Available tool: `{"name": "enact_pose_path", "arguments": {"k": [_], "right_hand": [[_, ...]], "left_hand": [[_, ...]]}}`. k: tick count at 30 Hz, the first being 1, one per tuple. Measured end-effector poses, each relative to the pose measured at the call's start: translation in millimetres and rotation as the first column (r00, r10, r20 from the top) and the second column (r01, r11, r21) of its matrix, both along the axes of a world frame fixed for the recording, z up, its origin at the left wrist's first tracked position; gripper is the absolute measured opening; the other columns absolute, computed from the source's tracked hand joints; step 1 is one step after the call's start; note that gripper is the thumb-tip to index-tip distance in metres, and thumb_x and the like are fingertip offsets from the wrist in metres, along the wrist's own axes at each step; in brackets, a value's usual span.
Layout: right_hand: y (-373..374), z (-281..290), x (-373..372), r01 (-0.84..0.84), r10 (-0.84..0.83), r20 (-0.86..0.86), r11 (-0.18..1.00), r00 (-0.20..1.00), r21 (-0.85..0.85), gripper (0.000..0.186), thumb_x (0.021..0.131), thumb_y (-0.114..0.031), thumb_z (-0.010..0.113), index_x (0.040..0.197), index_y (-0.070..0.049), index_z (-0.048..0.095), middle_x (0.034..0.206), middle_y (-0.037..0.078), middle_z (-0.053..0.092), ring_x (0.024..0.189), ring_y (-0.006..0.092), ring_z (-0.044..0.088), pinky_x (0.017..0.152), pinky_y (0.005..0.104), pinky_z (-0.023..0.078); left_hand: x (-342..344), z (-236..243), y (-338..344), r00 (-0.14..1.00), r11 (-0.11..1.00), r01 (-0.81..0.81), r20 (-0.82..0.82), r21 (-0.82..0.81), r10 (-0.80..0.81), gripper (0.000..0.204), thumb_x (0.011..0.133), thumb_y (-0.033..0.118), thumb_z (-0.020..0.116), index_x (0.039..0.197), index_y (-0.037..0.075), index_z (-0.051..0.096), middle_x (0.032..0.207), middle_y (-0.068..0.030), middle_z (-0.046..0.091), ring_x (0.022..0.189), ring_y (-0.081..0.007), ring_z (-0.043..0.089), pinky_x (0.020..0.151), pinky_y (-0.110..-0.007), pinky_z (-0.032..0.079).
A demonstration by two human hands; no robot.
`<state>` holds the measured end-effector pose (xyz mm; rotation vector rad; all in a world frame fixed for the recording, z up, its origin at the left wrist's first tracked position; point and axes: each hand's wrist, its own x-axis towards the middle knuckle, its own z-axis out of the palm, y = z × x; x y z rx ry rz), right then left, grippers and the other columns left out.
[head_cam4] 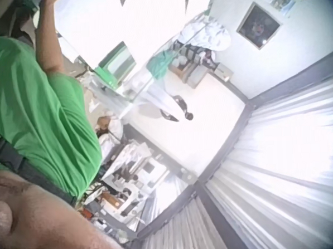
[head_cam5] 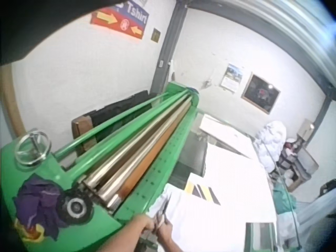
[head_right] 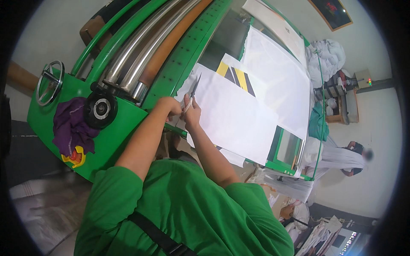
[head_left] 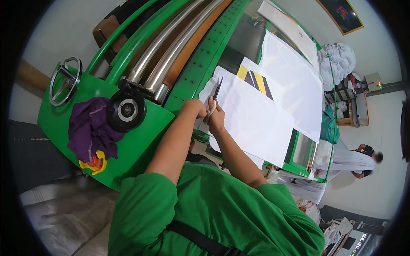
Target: The person uses shears to cut a white fabric sheet placed on a heat press machine. They trim the edges of the fabric, remove the cut pieces, and then fold the remaining fabric.
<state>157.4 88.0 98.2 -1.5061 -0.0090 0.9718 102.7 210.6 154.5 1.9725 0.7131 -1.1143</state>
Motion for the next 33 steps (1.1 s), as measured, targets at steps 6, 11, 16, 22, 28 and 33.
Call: {"name": "enact_pose_path", "arguments": {"k": [6,11,16,22,28,33], "right_hand": [[6,-20,8,-0.037,0.038,0.156,0.999,0.987,-0.009,0.088,0.09,-0.051,0.074,0.15,0.004,0.04,0.065,0.001,0.053,0.052,0.0126,0.051,0.046,0.0288,0.039],[6,-33,14,-0.025,0.023,0.196,1.0,0.98,0.006,0.088,0.091,-0.052,0.073,0.149,0.006,0.041,0.066,0.002,0.054,0.055,0.0123,0.052,0.049,0.0276,0.04],[18,-3,20,0.035,-0.035,0.056,0.999,0.998,0.002,0.06,0.09,-0.052,0.073,0.125,-0.005,0.058,0.065,-0.001,0.05,0.052,0.0094,0.047,0.048,0.026,0.038],[26,-6,34,0.044,-0.043,0.075,0.999,0.996,-0.018,0.052,0.089,-0.051,0.075,0.117,-0.008,0.064,0.065,-0.001,0.05,0.052,0.0095,0.047,0.048,0.0256,0.038],[28,-18,41,-0.007,0.011,0.147,1.0,0.989,-0.021,0.067,0.089,-0.05,0.076,0.134,-0.005,0.056,0.067,0.0,0.05,0.052,0.0116,0.049,0.048,0.0283,0.04],[37,-9,52,-0.002,0.001,0.064,1.0,0.998,0.005,0.082,0.09,-0.05,0.074,0.15,-0.003,0.043,0.068,0.003,0.051,0.05,0.0146,0.05,0.046,0.0311,0.042]], "left_hand": [[1,-5,-4,1.0,0.999,-0.024,0.019,-0.022,0.025,0.055,0.088,0.016,0.054,0.142,0.003,0.054,0.112,-0.0247,0.07,0.077,-0.0284,0.07,0.069,-0.041,0.058],[-2,-1,-8,0.995,0.998,-0.056,0.085,0.006,0.056,0.053,0.085,0.01,0.049,0.137,0.0,0.057,0.103,-0.024,0.069,0.075,-0.0298,0.07,0.065,-0.042,0.058],[2,-4,-8,0.999,0.998,-0.048,0.021,0.032,0.048,0.055,0.082,0.008,0.047,0.135,-0.001,0.056,0.099,-0.0217,0.069,0.07,-0.0301,0.068,0.062,-0.041,0.057],[5,-2,-15,0.996,0.988,-0.084,-0.007,0.131,0.086,0.044,0.086,0.015,0.057,0.128,0.013,0.069,0.137,-0.0157,0.063,0.127,-0.0332,0.059,0.104,-0.042,0.049],[4,3,-13,0.998,0.994,-0.053,-0.016,0.091,0.055,0.046,0.085,0.012,0.054,0.13,0.011,0.066,0.133,-0.0162,0.06,0.121,-0.0323,0.058,0.099,-0.043,0.048],[3,-3,-14,0.995,0.99,0.058,0.078,0.131,-0.069,0.033,0.08,0.009,0.048,0.102,0.001,0.07,0.087,-0.0164,0.069,0.071,-0.0284,0.067,0.066,-0.043,0.054]]}}
